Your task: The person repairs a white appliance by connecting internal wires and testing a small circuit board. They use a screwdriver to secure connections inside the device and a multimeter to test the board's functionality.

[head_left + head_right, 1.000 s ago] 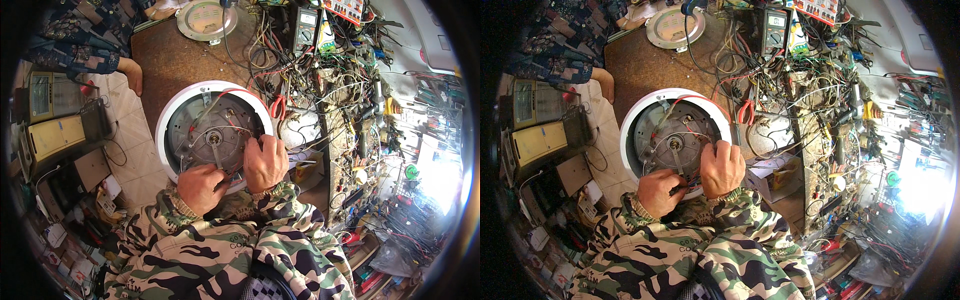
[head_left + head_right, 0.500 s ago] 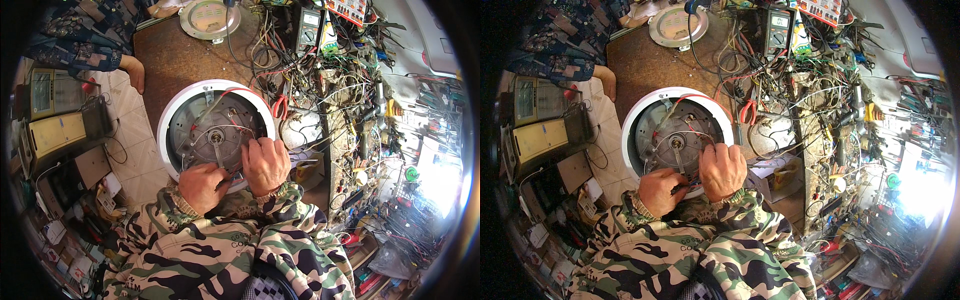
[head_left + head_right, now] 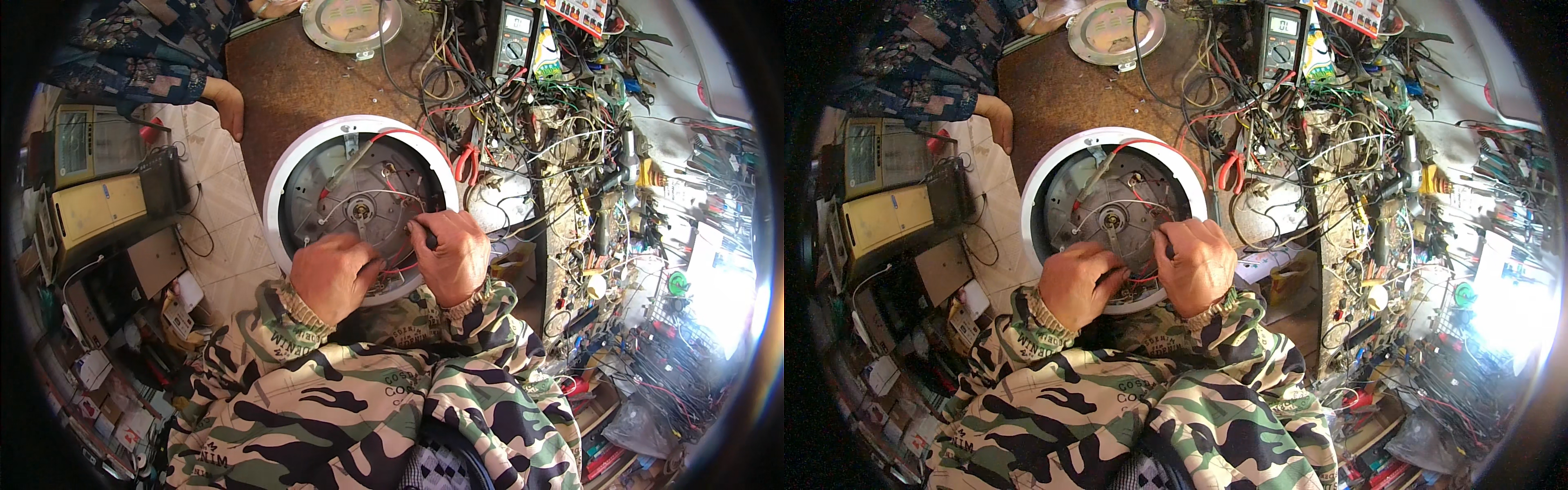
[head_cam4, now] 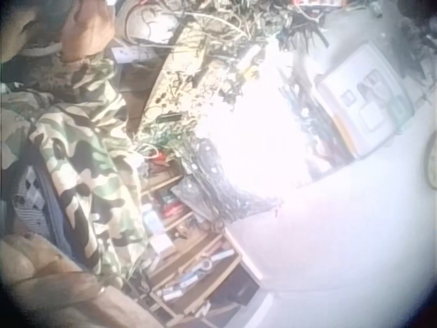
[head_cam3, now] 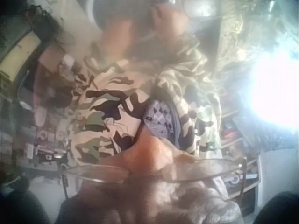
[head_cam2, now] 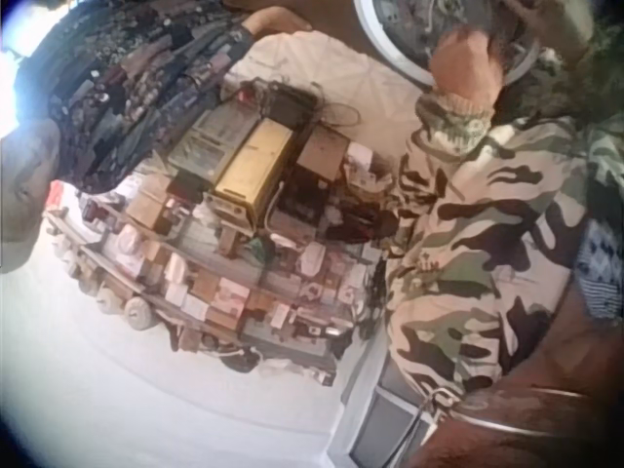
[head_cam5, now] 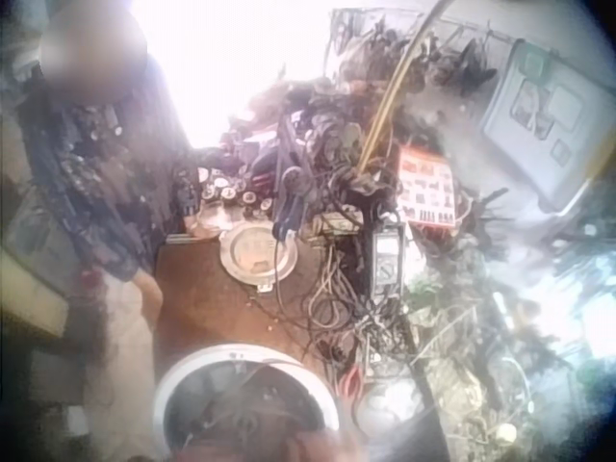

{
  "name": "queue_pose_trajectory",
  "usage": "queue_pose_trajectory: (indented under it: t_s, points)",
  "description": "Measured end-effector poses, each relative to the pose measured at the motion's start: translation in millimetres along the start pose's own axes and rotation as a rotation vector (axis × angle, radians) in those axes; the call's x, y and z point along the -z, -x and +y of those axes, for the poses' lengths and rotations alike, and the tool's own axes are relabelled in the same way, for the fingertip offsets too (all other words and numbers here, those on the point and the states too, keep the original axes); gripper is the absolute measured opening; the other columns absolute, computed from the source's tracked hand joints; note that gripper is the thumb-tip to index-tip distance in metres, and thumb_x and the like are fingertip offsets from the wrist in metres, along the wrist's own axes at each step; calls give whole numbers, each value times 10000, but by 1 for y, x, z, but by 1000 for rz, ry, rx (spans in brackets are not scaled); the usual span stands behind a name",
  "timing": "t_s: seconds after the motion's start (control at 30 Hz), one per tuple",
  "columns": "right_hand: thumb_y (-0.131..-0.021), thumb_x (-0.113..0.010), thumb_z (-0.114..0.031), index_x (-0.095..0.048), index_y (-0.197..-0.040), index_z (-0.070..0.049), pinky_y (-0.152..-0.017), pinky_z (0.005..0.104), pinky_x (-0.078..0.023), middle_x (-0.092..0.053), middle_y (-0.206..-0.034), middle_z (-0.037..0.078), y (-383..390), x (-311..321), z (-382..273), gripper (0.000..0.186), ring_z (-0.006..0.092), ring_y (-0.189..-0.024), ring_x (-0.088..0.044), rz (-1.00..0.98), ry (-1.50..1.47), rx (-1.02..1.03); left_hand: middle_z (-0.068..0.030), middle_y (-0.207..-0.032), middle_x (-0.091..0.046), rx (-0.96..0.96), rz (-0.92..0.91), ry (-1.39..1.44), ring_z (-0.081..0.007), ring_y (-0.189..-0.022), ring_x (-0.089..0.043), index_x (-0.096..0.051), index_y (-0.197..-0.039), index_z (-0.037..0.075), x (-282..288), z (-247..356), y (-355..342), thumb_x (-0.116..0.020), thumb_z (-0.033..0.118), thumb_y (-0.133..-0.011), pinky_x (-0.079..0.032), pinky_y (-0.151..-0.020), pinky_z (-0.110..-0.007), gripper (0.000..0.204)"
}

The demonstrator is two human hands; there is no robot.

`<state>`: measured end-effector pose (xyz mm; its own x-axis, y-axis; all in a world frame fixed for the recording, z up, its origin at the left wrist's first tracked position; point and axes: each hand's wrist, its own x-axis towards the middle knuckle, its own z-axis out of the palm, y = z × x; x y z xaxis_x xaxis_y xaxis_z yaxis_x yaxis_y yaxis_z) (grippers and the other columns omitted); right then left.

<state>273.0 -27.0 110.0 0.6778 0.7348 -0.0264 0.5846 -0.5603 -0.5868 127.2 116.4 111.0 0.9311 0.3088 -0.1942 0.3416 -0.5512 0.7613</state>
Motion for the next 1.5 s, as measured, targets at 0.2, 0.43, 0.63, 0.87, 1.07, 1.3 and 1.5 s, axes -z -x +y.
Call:
queue_pose_trajectory:
  t_s: [0.2, 0.43, 0.63, 0.87, 1.07, 1.3, 1.5]
  points:
    - [-866, -753, -119, -706, -932, -36, -665, 455, -534, -703, -823, 170, -1, 5, -7, 116, 393, -761, -688, -46, -167, -172, -193, -971, -707, -13, -40, -3, -402, -891, -683, -737, -1067, 51, -3, 4, -26, -750, 194, -878, -545, -782, -502, 238]
    - [-877, -749, -90, -724, -952, -18, -665, 401, -548, -714, -841, 187, 5, 8, -14, 108, 378, -761, -711, -2, -295, -247, -246, -981, -705, 66, -244, 203, -470, -915, -671, -650, -1177, 36, -24, -4, -32, -692, 153, -909, -539, -778, -527, 295]
    - [-880, -749, -94, -725, -945, -20, -656, 408, -544, -711, -842, 185, 11, 8, -12, 102, 377, -747, -708, 39, -281, -285, -215, -820, -695, 18, -169, 272, -452, -797, -676, -663, -1017, 49, -37, -9, -28, -678, 182, -908, -528, -708, -546, 172]
    - [-884, -747, -128, -725, -930, -36, -665, 427, -544, -709, -835, 177, 4, 3, -8, 105, 390, -761, -698, 56, -195, -268, -223, -934, -718, 97, -227, 285, -432, -854, -696, -711, -1082, 33, -29, -4, -29, -688, 115, -897, -554, -742, -479, 204]
    - [-882, -745, -147, -724, -915, -41, -668, 440, -542, -711, -840, 172, -1, 0, -4, 113, 395, -769, -695, 35, -168, -250, -215, -958, -733, 110, -232, 295, -406, -857, -720, -727, -1087, 28, -27, -2, -30, -688, 96, -893, -569, -754, -451, 209]
    - [-878, -752, -185, -717, -900, -63, -637, 455, -526, -700, -804, 140, -3, -6, -7, 130, 388, -747, -685, 52, -45, -245, -209, -959, -740, 119, -190, 328, -407, -867, -726, -730, -1082, 31, -27, -2, -28, -694, 96, -891, -573, -759, -455, 205]
    - [-877, -749, -187, -714, -904, -77, -634, 462, -524, -702, -805, 129, -3, -5, -5, 118, 380, -745, -684, 42, -6, -209, -208, -952, -739, 117, -191, 346, -413, -871, -722, -731, -1077, 35, -28, -3, -28, -701, 97, -884, -570, -759, -459, 205]
